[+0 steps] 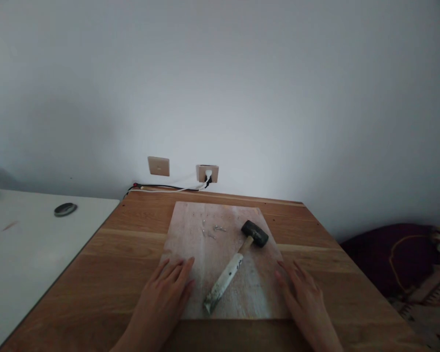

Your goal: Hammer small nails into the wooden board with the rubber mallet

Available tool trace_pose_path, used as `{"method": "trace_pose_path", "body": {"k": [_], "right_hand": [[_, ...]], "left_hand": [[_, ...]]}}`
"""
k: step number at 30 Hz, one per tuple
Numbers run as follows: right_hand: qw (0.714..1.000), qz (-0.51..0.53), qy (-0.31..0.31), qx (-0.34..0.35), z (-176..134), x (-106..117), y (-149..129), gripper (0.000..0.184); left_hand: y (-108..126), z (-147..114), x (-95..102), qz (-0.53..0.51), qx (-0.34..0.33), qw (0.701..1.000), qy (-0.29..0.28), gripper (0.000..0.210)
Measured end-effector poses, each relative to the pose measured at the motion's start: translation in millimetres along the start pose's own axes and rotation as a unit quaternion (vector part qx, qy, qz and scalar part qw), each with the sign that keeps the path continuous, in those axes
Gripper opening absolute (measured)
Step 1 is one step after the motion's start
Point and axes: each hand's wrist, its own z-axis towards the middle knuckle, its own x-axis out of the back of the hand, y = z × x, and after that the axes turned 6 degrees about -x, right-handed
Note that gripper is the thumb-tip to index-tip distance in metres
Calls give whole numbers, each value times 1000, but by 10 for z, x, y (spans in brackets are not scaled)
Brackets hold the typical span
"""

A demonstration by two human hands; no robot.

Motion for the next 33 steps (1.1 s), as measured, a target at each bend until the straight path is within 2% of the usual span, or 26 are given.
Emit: {"method": "trace_pose_path", "body": {"k": [2, 9, 12, 16, 19, 23, 27, 30, 33], "right_hand": [[1000, 13, -19, 18, 10, -2, -157, 49], [988, 31, -98, 111, -23, -160, -914, 48], [980, 53, -146, 127, 19, -199, -1186, 50], [965, 55, -215, 140, 93, -186, -1370, 55], [959, 42, -233, 153, 125, -168, -1433, 58], [954, 24, -211, 211, 125, -152, -1529, 53], [961, -10, -161, 223, 110, -159, -1538, 47], [968, -35, -111, 225, 92, -157, -1385, 47], [972, -67, -64, 218, 55, -108, -1102, 45]], "left_hand": [[-122, -54, 45, 16, 18, 1000, 10, 43], [-608, -281, 406, 126, 126, 984, 25, 36], [-812, -456, 469, 152, 156, 975, 30, 37], [-1101, -751, 467, 173, 166, 970, 45, 44], [-1243, -916, 453, 195, 170, 965, 45, 52], [-1228, -958, 452, 217, 136, 966, 14, 51], [-1127, -912, 453, 217, 108, 970, 7, 49], [-1028, -872, 449, 200, 97, 975, 0, 51], [-826, -800, 427, 163, 76, 983, -26, 47]]}}
